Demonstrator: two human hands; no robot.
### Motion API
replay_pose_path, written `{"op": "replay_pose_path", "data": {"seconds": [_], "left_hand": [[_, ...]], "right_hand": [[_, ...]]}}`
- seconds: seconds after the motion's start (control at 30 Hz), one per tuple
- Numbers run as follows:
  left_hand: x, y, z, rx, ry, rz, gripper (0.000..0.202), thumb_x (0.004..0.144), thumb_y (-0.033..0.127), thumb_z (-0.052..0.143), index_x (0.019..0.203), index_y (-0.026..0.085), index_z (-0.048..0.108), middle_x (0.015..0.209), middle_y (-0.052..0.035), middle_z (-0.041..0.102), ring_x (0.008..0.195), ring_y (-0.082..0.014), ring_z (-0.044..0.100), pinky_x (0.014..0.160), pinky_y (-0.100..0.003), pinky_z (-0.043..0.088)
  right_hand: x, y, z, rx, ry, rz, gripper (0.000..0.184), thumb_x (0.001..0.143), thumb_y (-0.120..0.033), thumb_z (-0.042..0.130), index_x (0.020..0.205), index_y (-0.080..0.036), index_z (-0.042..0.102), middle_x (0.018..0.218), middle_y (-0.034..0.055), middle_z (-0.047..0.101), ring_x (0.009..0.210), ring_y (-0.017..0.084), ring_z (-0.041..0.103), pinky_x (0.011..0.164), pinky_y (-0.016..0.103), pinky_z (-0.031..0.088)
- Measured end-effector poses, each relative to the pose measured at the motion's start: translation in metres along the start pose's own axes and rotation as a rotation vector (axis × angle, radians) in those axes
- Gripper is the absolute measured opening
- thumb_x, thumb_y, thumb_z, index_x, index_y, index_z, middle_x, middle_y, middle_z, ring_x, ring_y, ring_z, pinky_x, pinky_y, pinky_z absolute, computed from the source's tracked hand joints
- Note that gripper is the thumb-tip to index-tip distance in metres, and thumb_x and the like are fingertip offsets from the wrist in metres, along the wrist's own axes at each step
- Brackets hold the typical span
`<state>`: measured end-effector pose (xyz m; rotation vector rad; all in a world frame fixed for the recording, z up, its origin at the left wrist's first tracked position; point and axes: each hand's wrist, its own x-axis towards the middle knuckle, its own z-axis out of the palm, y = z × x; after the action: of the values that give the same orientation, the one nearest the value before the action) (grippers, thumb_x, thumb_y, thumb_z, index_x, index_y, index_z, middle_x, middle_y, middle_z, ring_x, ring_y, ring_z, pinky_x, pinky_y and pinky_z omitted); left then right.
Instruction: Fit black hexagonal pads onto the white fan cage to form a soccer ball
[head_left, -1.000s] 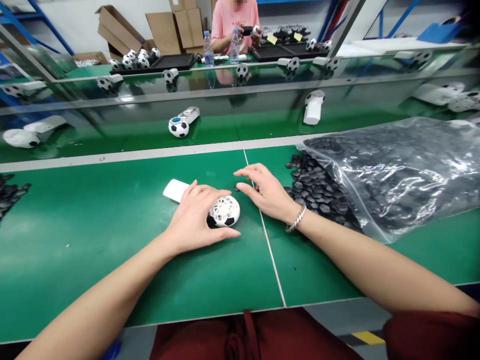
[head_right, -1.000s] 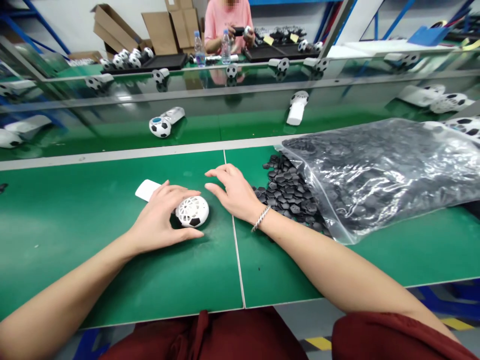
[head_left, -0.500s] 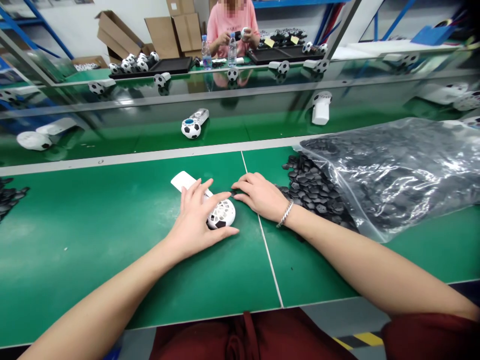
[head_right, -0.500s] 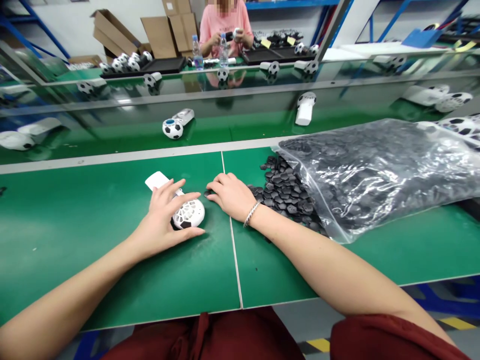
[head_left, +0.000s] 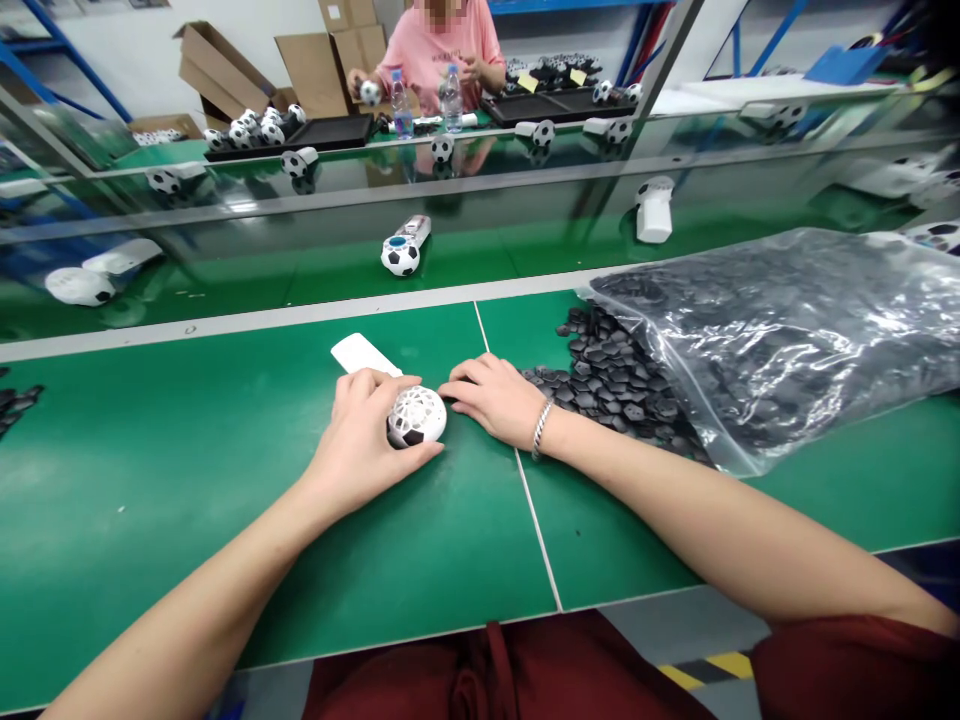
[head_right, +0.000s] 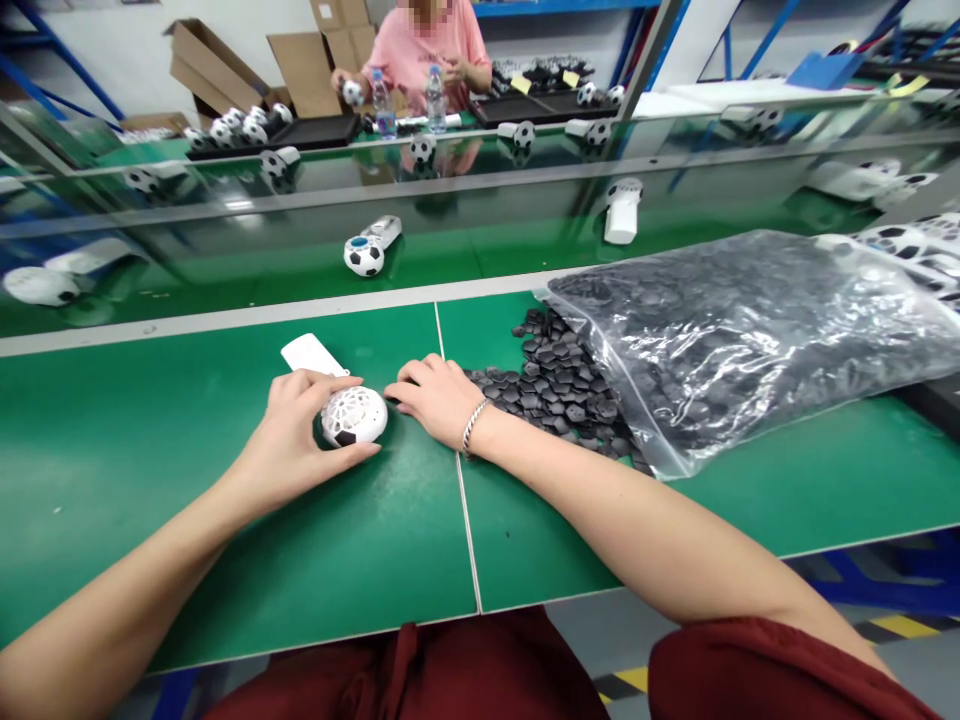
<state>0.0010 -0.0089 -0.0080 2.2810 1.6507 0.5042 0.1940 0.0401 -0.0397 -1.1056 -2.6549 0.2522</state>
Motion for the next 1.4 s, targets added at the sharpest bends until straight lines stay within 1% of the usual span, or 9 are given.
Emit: {"op": "replay_pose_path", "data": {"seconds": [0.13, 0.3, 0.4, 0.6, 0.77, 0.9, 1.0, 1.13, 1.4], "left_hand": [[0.003, -0.006, -0.003, -0.11, -0.033, 0.041, 0.055, 0.066, 0.03, 0.065, 0.117, 0.021, 0.047, 0.105, -0.0062, 0.043, 0.105, -0.0252, 0.04, 0.096, -0.044, 0.037], [0.003, -0.004, -0.005, -0.242, -0.104, 0.133, 0.055, 0.064, 0.014, 0.057, 0.118, 0.022, 0.045, 0.112, -0.0058, 0.041, 0.11, -0.0222, 0.043, 0.099, -0.039, 0.036], [0.002, -0.003, -0.006, -0.266, -0.165, 0.192, 0.057, 0.064, 0.01, 0.054, 0.119, 0.023, 0.043, 0.117, -0.0063, 0.04, 0.117, -0.0222, 0.038, 0.102, -0.038, 0.033], [0.002, -0.006, 0.0, -0.306, -0.212, 0.307, 0.063, 0.064, 0.006, 0.053, 0.123, 0.024, 0.038, 0.126, -0.0077, 0.035, 0.129, -0.0236, 0.024, 0.108, -0.042, 0.023], [0.001, -0.006, 0.007, -0.331, -0.121, 0.288, 0.052, 0.068, 0.017, 0.061, 0.116, 0.023, 0.043, 0.124, -0.0078, 0.039, 0.126, -0.0252, 0.028, 0.106, -0.045, 0.026], [0.002, -0.006, 0.007, -0.349, -0.129, 0.312, 0.051, 0.066, 0.012, 0.058, 0.114, 0.023, 0.043, 0.123, -0.0075, 0.042, 0.128, -0.0253, 0.027, 0.105, -0.047, 0.027], [0.005, -0.007, 0.005, -0.372, -0.154, 0.339, 0.052, 0.064, 0.009, 0.056, 0.112, 0.023, 0.044, 0.124, -0.0079, 0.043, 0.128, -0.0261, 0.027, 0.105, -0.048, 0.027], [0.006, -0.01, 0.004, -0.382, -0.157, 0.358, 0.051, 0.063, 0.009, 0.056, 0.111, 0.022, 0.045, 0.122, -0.0082, 0.045, 0.128, -0.0263, 0.027, 0.105, -0.049, 0.027], [0.007, -0.008, 0.006, -0.39, -0.15, 0.352, 0.047, 0.067, 0.019, 0.065, 0.11, 0.021, 0.047, 0.12, -0.0088, 0.047, 0.127, -0.0262, 0.029, 0.104, -0.047, 0.028]], "right_hand": [[0.002, 0.002, -0.004, 0.084, -0.053, 0.052, 0.018, 0.087, -0.02, 0.046, 0.096, -0.017, 0.062, 0.097, 0.0082, 0.057, 0.089, 0.019, 0.05, 0.08, 0.032, 0.04], [0.001, 0.004, -0.012, 0.173, -0.108, 0.248, 0.021, 0.082, -0.022, 0.054, 0.103, -0.019, 0.058, 0.098, 0.0067, 0.057, 0.087, 0.017, 0.056, 0.074, 0.029, 0.043], [0.001, 0.005, -0.016, 0.169, -0.131, 0.311, 0.014, 0.079, -0.023, 0.059, 0.093, -0.02, 0.061, 0.092, 0.0049, 0.059, 0.081, 0.016, 0.057, 0.07, 0.027, 0.043], [-0.001, 0.013, -0.019, 0.272, -0.142, 0.294, 0.013, 0.072, -0.022, 0.066, 0.083, -0.018, 0.06, 0.078, 0.0012, 0.059, 0.072, 0.012, 0.055, 0.066, 0.023, 0.042], [-0.006, 0.017, -0.019, 0.295, -0.101, 0.223, 0.01, 0.073, -0.021, 0.065, 0.072, -0.016, 0.056, 0.073, 0.0003, 0.055, 0.063, 0.01, 0.051, 0.062, 0.023, 0.041], [-0.012, 0.007, -0.023, 0.451, -0.025, 0.238, 0.007, 0.075, -0.02, 0.063, 0.074, -0.016, 0.057, 0.066, -0.0013, 0.057, 0.061, 0.01, 0.053, 0.059, 0.022, 0.042], [-0.017, -0.003, -0.028, 0.59, 0.06, 0.146, 0.006, 0.077, -0.017, 0.06, 0.083, -0.017, 0.061, 0.077, 0.0003, 0.061, 0.067, 0.01, 0.055, 0.064, 0.022, 0.045], [-0.021, -0.013, -0.033, 0.645, 0.131, -0.076, 0.011, 0.081, -0.014, 0.055, 0.087, -0.018, 0.063, 0.083, 0.0019, 0.061, 0.077, 0.011, 0.057, 0.073, 0.024, 0.046], [-0.021, -0.027, -0.023, 0.434, 0.225, -0.367, 0.013, 0.085, -0.013, 0.048, 0.088, -0.014, 0.06, 0.081, 0.0054, 0.063, 0.078, 0.013, 0.055, 0.071, 0.027, 0.044]]}}
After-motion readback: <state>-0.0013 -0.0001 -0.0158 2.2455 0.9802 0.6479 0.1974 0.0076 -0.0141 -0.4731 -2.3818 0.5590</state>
